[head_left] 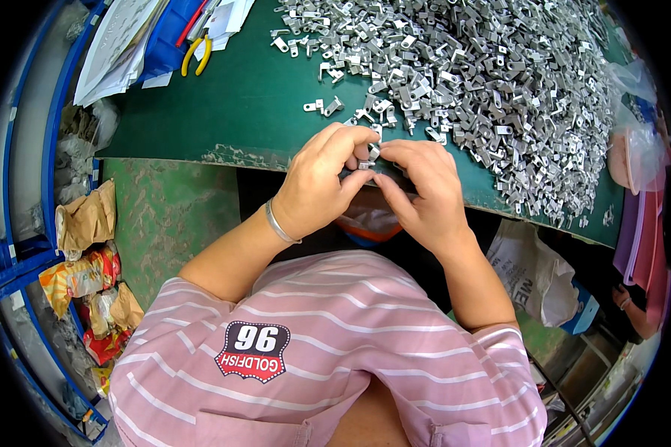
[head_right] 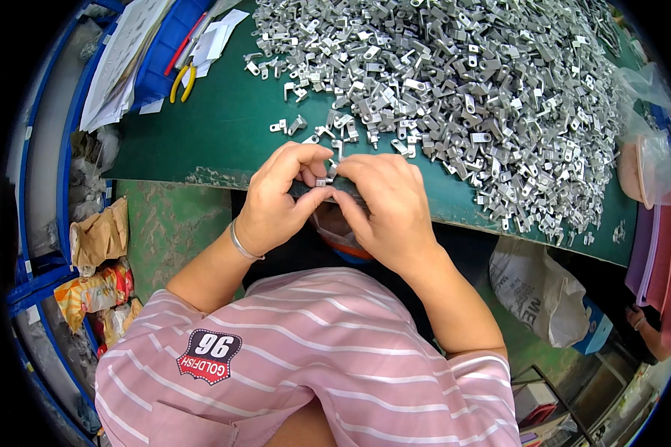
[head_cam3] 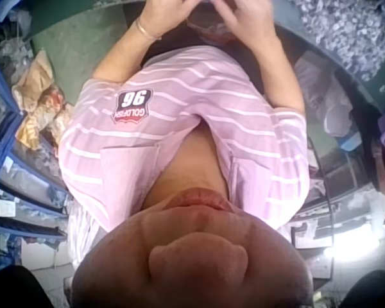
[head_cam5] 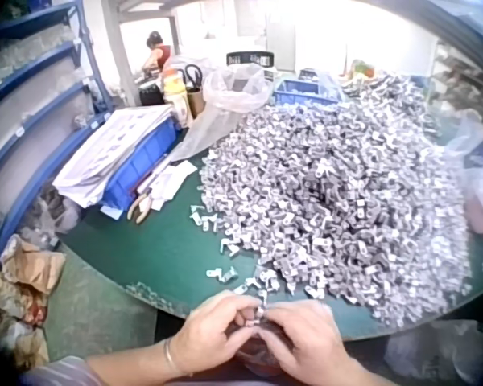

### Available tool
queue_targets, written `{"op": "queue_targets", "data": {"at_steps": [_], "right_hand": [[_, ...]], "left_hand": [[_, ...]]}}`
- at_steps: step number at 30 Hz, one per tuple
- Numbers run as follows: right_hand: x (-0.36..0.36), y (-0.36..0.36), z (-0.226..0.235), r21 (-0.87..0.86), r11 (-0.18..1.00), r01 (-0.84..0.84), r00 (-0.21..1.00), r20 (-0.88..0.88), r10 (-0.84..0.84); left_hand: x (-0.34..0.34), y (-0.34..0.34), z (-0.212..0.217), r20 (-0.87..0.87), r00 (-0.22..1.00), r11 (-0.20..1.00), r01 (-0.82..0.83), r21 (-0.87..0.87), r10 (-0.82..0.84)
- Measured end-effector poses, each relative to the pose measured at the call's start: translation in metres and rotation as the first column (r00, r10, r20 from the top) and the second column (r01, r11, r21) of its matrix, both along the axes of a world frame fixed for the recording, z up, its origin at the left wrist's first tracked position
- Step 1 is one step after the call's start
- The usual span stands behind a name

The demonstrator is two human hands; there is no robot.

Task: The person sorts a large pile of small, silver-colored metal components on a green workbench. They pick up individual pieces, inspect them, and place them into a container or a separate pile. The task involves repetitive manual handling of small hardware parts.

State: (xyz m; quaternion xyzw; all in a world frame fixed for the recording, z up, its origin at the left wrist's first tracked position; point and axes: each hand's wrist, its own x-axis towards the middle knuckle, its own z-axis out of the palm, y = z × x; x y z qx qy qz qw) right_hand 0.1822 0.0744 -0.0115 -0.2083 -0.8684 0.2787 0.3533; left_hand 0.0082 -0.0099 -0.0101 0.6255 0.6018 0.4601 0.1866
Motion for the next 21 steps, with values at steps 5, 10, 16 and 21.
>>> {"op": "queue_targets", "data": {"at_steps": [5,10,16,21], "right_hand": [[-0.008,0.002,-0.003,0.056,0.998,0.022,0.999,0.039,-0.024],[-0.008,0.003,-0.005,0.074,0.997,0.028,0.998,0.052,-0.032],[0.005,-0.002,-0.003,0.032,0.994,0.106,0.989,0.096,-0.109],[0.009,-0.002,0.004,0.023,0.995,0.094,0.992,0.086,-0.096]], "left_hand": [[0.0,0.0,-0.003,-0.022,0.999,0.999,-0.027,0.044,0.028],[0.002,-0.003,-0.001,-0.048,0.992,0.992,-0.115,0.057,0.118],[-0.005,-0.004,0.005,0.037,0.997,0.998,-0.063,-0.011,0.064],[-0.014,-0.011,0.001,0.138,0.979,0.989,-0.143,-0.044,0.148]]}}
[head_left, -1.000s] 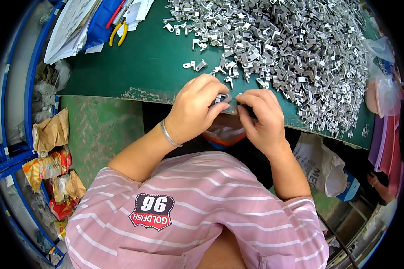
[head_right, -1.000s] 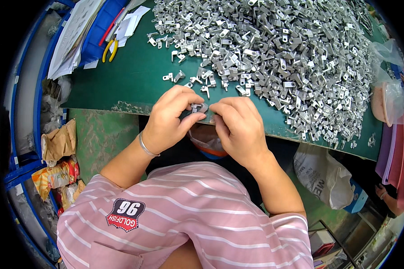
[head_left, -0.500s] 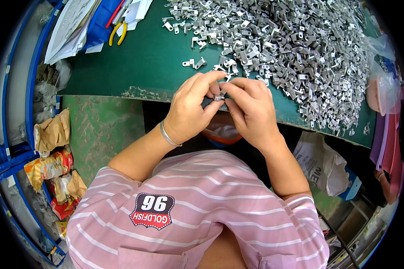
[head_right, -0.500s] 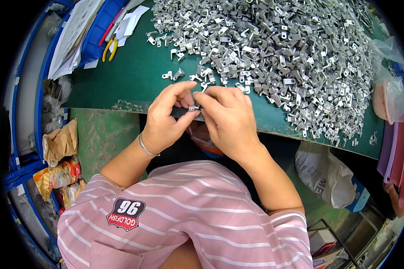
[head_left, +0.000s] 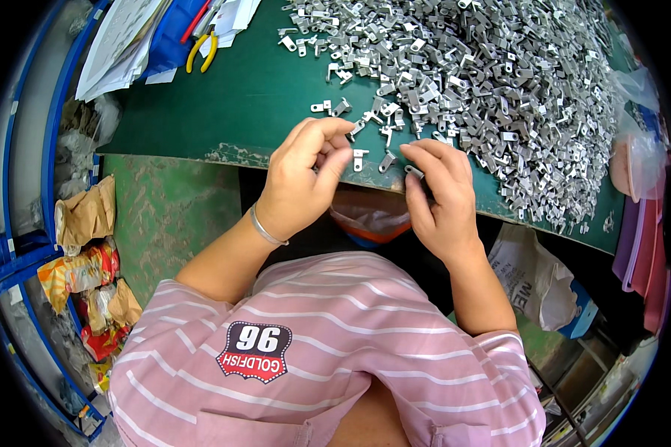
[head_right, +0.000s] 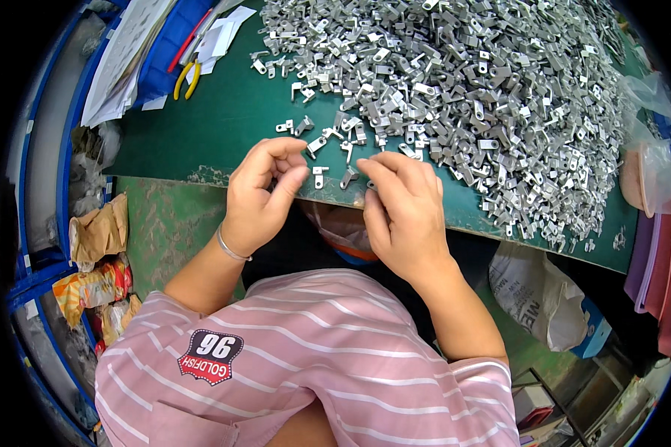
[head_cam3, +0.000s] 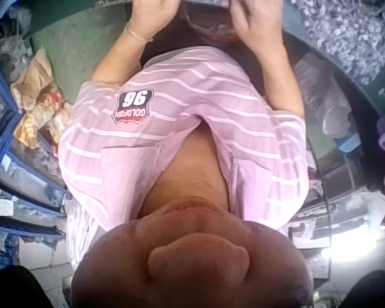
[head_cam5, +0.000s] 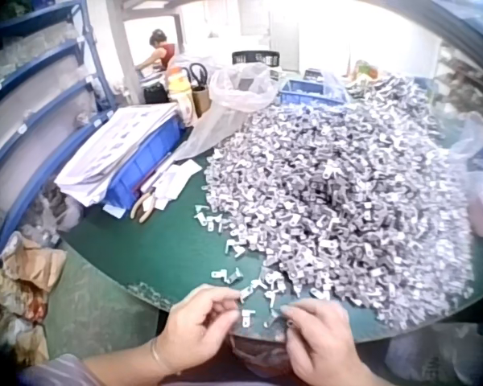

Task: The person sorts a large pile of small, silver-colored metal components on a green workbench. They pick up individual pieces, inspect them, and place them into a container or a separate pile. The task involves repetitive manual handling of small hardware parts.

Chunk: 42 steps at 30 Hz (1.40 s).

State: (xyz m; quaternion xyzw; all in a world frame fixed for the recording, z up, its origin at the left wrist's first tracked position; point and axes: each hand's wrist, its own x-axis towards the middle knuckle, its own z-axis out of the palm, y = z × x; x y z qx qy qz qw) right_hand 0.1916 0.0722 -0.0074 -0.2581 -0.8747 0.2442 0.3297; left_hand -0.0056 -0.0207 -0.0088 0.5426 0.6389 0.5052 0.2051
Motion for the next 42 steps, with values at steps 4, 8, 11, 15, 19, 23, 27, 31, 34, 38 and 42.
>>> {"op": "queue_targets", "data": {"at_steps": [4,8,11,15,19,23,27,31,34,38,42], "right_hand": [[0.001,-0.006,0.0,-0.016,0.991,-0.13,0.991,0.017,0.131],[0.007,-0.006,-0.01,-0.033,0.955,-0.295,0.955,-0.033,0.294],[0.008,-0.005,-0.004,-0.111,0.934,-0.339,0.939,-0.097,0.329],[-0.011,0.01,-0.001,0.049,0.978,-0.203,0.971,-0.117,0.207],[-0.044,0.026,0.001,0.127,0.98,-0.155,0.982,-0.09,0.167],[-0.037,0.028,-0.002,0.094,0.982,-0.165,0.986,-0.008,0.167],[-0.024,0.028,-0.007,0.101,0.99,-0.098,0.98,-0.166,0.113],[-0.019,0.027,-0.007,0.106,0.994,0.025,0.973,-0.232,0.0],[-0.018,0.026,-0.008,0.095,0.995,0.029,0.972,-0.236,-0.006],[-0.018,0.026,-0.01,0.098,0.995,0.021,0.972,-0.237,0.003],[-0.02,0.026,-0.007,0.115,0.993,0.012,0.973,-0.23,0.015]], "left_hand": [[-0.001,-0.002,0.006,-0.195,0.981,0.999,-0.013,-0.041,0.005],[0.001,0.002,0.004,-0.408,0.912,0.997,0.062,0.036,-0.042],[0.004,0.002,0.0,-0.341,0.939,0.998,0.053,0.019,-0.043],[0.005,0.004,0.001,-0.316,0.949,1.0,0.013,0.022,-0.006],[0.011,0.005,-0.001,-0.273,0.962,0.999,-0.011,0.034,0.02],[0.008,0.002,-0.009,-0.33,0.943,0.987,0.018,0.157,0.035],[0.007,-0.003,-0.007,-0.161,0.987,0.991,0.011,0.137,0.011],[0.007,-0.001,0.016,0.775,0.63,0.985,0.091,-0.145,0.056],[-0.001,0.005,0.016,0.929,0.367,0.966,0.219,-0.139,0.051],[-0.002,0.01,0.015,0.96,0.27,0.96,0.24,-0.147,0.079],[0.0,0.013,0.018,0.965,0.25,0.958,0.245,-0.147,0.084]]}}
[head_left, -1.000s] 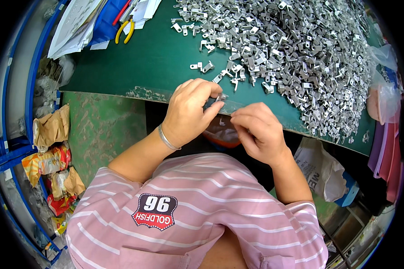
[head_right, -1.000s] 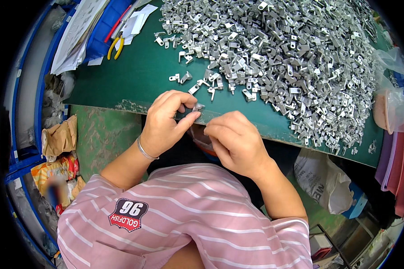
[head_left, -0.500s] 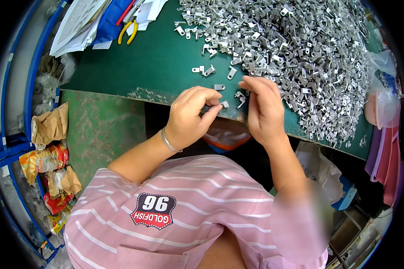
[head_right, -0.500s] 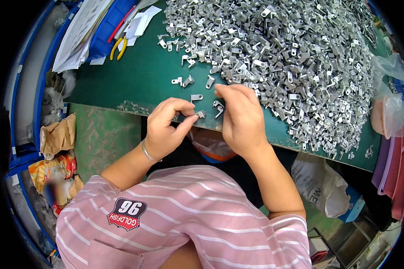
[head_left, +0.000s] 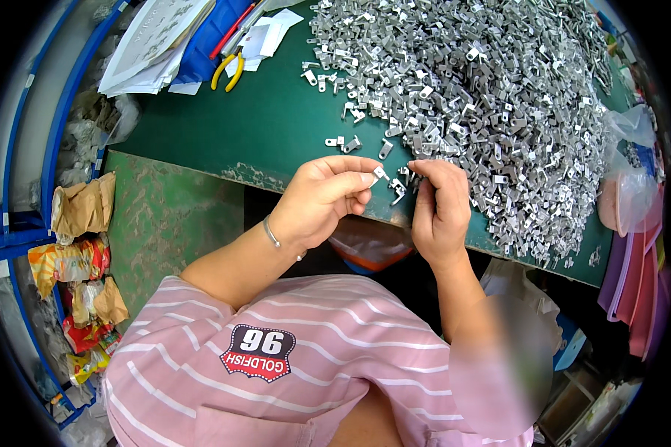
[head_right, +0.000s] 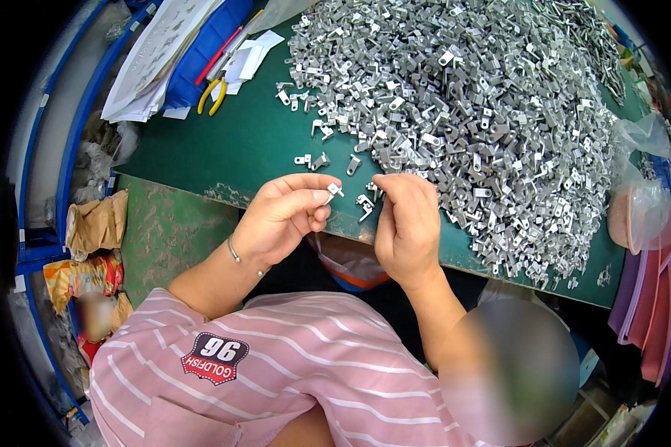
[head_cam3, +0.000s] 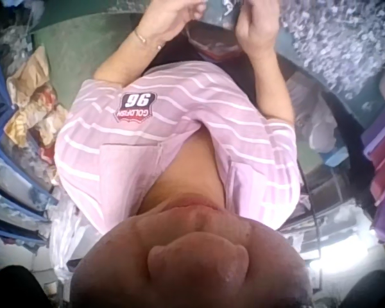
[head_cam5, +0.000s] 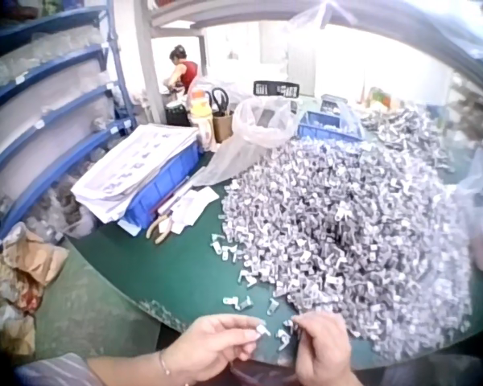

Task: The person sorts a large pile of small, silver-colored metal components on a green workbench. They pick up individual pieces, inspect them, and place them into a container or a separate pile. The task involves repetitive manual handling of small hardware parts.

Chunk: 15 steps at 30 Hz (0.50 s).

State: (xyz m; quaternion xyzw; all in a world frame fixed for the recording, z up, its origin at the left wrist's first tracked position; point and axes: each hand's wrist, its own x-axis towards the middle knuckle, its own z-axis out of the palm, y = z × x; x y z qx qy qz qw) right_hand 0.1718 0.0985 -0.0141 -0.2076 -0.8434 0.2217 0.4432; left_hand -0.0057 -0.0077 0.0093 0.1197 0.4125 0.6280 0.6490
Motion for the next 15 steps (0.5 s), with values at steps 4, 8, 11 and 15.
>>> {"op": "queue_targets", "data": {"at_steps": [4,8,11,15], "right_hand": [[-0.001,-0.001,0.003,0.021,1.0,0.007,1.0,-0.001,-0.007],[0.0,-0.003,0.006,0.008,1.0,-0.003,1.0,-0.021,0.003],[0.0,-0.003,0.006,0.01,1.0,0.007,1.0,-0.028,-0.007],[-0.001,-0.001,0.003,0.022,1.0,0.005,0.999,-0.044,-0.004]], "left_hand": [[-0.006,0.016,0.004,0.091,0.996,0.999,-0.018,0.031,0.015],[-0.025,0.064,0.037,0.09,0.99,0.978,-0.125,0.168,0.111],[-0.049,0.114,0.068,0.004,0.981,0.945,-0.186,0.269,0.192],[-0.111,0.202,0.09,-0.001,0.967,0.906,-0.24,0.349,0.256]]}}
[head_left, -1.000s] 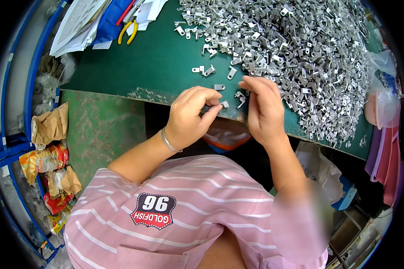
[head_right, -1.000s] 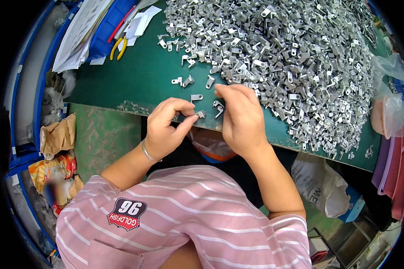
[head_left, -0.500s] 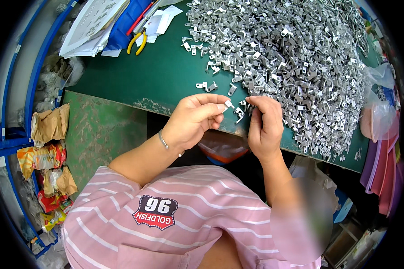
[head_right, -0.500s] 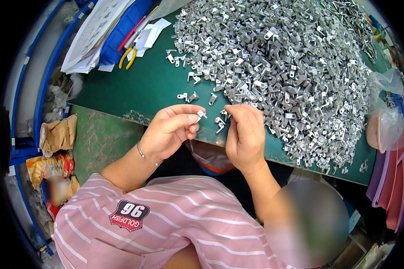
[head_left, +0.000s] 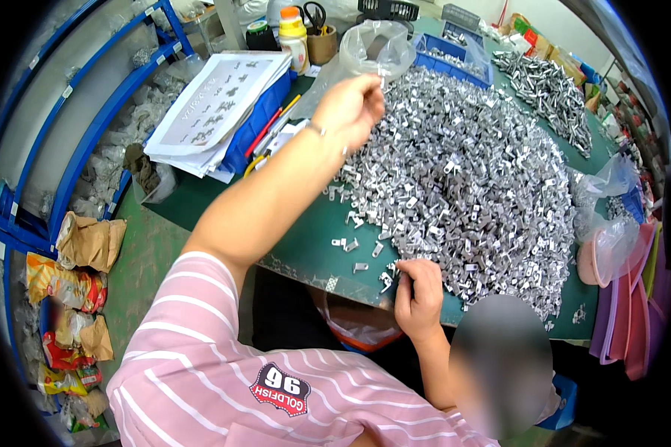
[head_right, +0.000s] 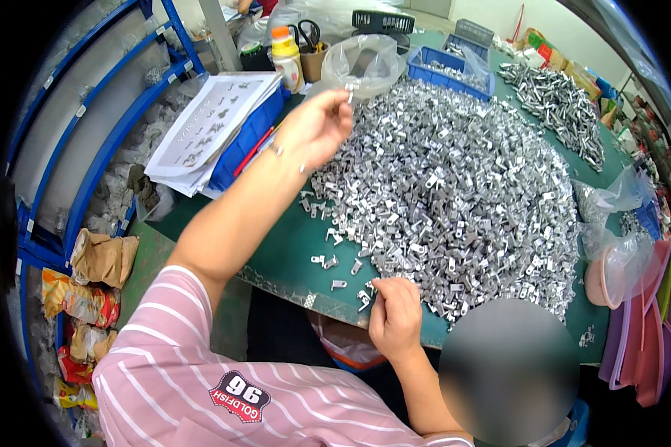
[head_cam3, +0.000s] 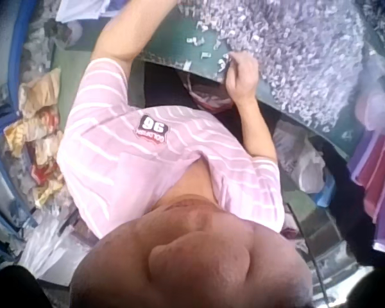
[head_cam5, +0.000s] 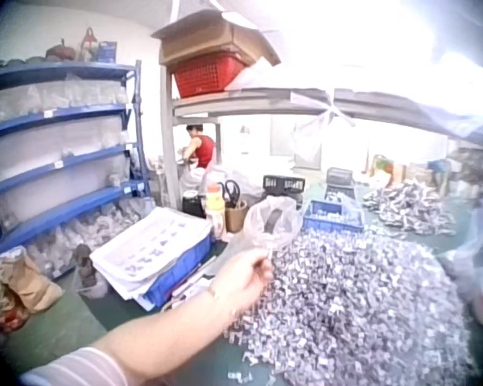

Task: The person sorts a large pile of small, silver-colored metal components on a green workbench. They pick up individual pieces, inspect them, and place them into a container or a separate pile. The task involves repetitive manual handling of small hardware parts.

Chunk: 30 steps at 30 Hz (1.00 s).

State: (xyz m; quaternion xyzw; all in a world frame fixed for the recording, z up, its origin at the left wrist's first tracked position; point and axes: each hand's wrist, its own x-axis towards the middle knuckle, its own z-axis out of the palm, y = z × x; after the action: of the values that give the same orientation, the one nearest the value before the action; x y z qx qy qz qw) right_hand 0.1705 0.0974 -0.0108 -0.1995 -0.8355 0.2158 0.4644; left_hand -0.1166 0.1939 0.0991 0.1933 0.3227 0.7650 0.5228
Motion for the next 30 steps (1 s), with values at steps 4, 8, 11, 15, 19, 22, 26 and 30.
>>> {"op": "queue_targets", "data": {"at_steps": [4,8,11,15,19,22,26,30], "right_hand": [[-0.004,0.0,0.003,0.014,1.0,-0.006,1.0,0.007,0.006],[0.002,0.002,-0.003,-0.001,1.0,-0.016,1.0,0.004,0.016],[0.004,0.001,-0.004,0.0,1.0,-0.009,1.0,-0.015,0.009],[-0.002,0.002,-0.006,-0.045,0.995,-0.089,0.996,0.027,0.09],[0.001,0.002,-0.007,-0.048,0.993,-0.104,0.994,0.021,0.105],[0.01,-0.001,-0.006,-0.13,0.99,0.054,0.997,-0.05,-0.061],[0.013,-0.022,-0.003,-0.228,0.968,0.108,0.992,0.095,-0.088],[0.005,-0.028,-0.008,-0.044,0.987,0.154,0.957,0.253,-0.139]], "left_hand": [[-0.046,0.066,0.031,-0.062,0.973,0.971,-0.228,-0.069,0.224],[-0.041,0.049,0.023,-0.395,0.914,0.987,-0.133,-0.087,0.089],[-0.017,-0.02,0.006,-0.874,0.44,0.979,0.093,-0.182,-0.205],[0.0,-0.106,-0.035,-0.878,-0.182,0.854,0.213,-0.474,-0.442],[0.053,-0.169,-0.074,-0.952,-0.152,0.964,-0.029,-0.263,-0.265],[0.087,-0.187,-0.089,-0.981,-0.018,0.981,-0.006,-0.193,-0.193],[0.107,-0.194,-0.095,-0.986,0.072,0.988,-0.031,-0.151,-0.148],[0.116,-0.199,-0.101,-0.969,0.235,0.994,-0.065,-0.091,-0.073]]}}
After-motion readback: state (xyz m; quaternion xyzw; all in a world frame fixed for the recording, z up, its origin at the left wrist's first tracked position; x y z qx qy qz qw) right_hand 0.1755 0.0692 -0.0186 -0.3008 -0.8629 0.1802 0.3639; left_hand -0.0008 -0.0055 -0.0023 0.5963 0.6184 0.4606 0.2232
